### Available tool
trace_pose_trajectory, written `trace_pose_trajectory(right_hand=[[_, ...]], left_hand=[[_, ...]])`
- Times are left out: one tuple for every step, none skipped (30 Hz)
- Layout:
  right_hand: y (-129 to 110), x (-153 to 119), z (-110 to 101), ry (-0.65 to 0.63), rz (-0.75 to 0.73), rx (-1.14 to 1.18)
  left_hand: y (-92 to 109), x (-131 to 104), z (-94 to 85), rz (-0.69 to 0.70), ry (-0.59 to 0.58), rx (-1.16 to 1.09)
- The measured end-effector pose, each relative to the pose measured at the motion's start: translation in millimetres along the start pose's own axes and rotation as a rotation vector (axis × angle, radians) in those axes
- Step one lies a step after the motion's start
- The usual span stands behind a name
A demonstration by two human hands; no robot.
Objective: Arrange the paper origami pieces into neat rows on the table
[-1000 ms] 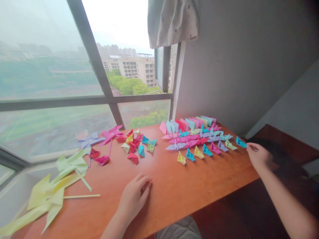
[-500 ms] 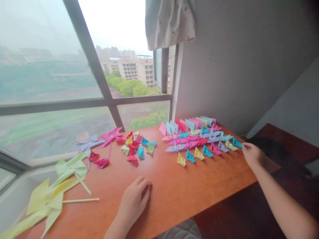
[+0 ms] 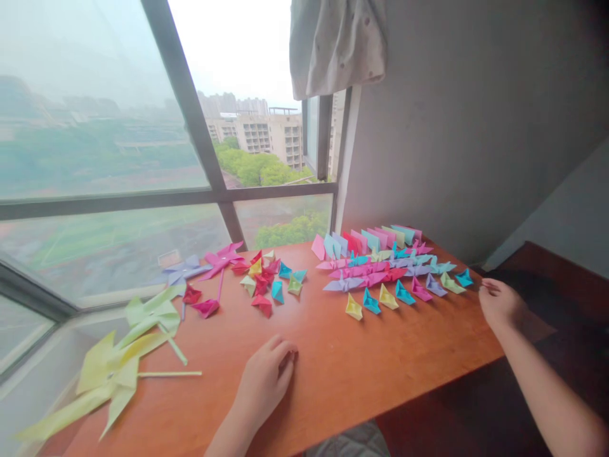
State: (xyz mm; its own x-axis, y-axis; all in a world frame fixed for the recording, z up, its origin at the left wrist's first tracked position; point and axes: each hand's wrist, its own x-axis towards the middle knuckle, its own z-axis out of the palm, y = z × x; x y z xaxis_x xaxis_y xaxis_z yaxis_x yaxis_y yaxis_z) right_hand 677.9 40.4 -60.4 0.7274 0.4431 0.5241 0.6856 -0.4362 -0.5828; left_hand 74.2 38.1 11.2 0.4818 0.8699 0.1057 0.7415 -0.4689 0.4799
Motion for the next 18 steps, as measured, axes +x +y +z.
trace_pose_trajectory(right_hand=[[-2, 0, -1, -0.007, 0.017, 0.012], [-4, 0, -3, -0.023, 0.035, 0.027], [-7, 0, -4, -0.043, 0.051, 0.039], [-9, 0, -5, -0.059, 0.06, 0.044], [-12, 0, -6, -0.077, 0.065, 0.047], [-14, 1, -7, -0.097, 0.067, 0.049], [-15, 1, -7, -0.118, 0.065, 0.051], [-17, 2, -6, -0.142, 0.059, 0.053], [-17, 2, -6, -0.164, 0.054, 0.053], [-17, 3, -5, -0.183, 0.048, 0.049], [-16, 4, -4, -0.197, 0.046, 0.039], [-16, 5, -3, -0.208, 0.046, 0.027], [-14, 6, -2, -0.214, 0.05, 0.011], [-13, 7, -2, -0.216, 0.057, -0.005], [-13, 8, -2, -0.217, 0.063, -0.022], [-12, 9, -2, -0.216, 0.067, -0.039], [-12, 10, -2, -0.212, 0.07, -0.054], [-13, 11, -3, -0.207, 0.067, -0.068]], left_hand=[[0, 0, -0.2, -0.002, 0.0, -0.003], [0, 0, -0.3, -0.004, 0.001, -0.005], [0, 0, -0.3, -0.005, 0.003, -0.006], [0, 0, -0.3, -0.003, 0.005, -0.006], [0, 0, -0.3, -0.001, 0.006, -0.006], [0, 0, -0.3, 0.002, 0.008, -0.006], [0, 0, -0.3, 0.006, 0.009, -0.006], [0, 0, -0.4, 0.01, 0.011, -0.006], [0, 0, -0.4, 0.013, 0.013, -0.005], [0, 0, -0.4, 0.016, 0.015, -0.005], [0, 0, -0.4, 0.017, 0.018, -0.006], [0, 0, -0.2, 0.016, 0.021, -0.007], [-1, 0, 0.0, 0.016, 0.025, -0.01], [-1, 0, 0.3, 0.017, 0.03, -0.014], [-1, 0, 0.6, 0.019, 0.037, -0.018], [-2, 0, 1.0, 0.02, 0.043, -0.023], [-2, 0, 1.5, 0.022, 0.047, -0.027], [-3, 0, 1.9, 0.024, 0.047, -0.029]])
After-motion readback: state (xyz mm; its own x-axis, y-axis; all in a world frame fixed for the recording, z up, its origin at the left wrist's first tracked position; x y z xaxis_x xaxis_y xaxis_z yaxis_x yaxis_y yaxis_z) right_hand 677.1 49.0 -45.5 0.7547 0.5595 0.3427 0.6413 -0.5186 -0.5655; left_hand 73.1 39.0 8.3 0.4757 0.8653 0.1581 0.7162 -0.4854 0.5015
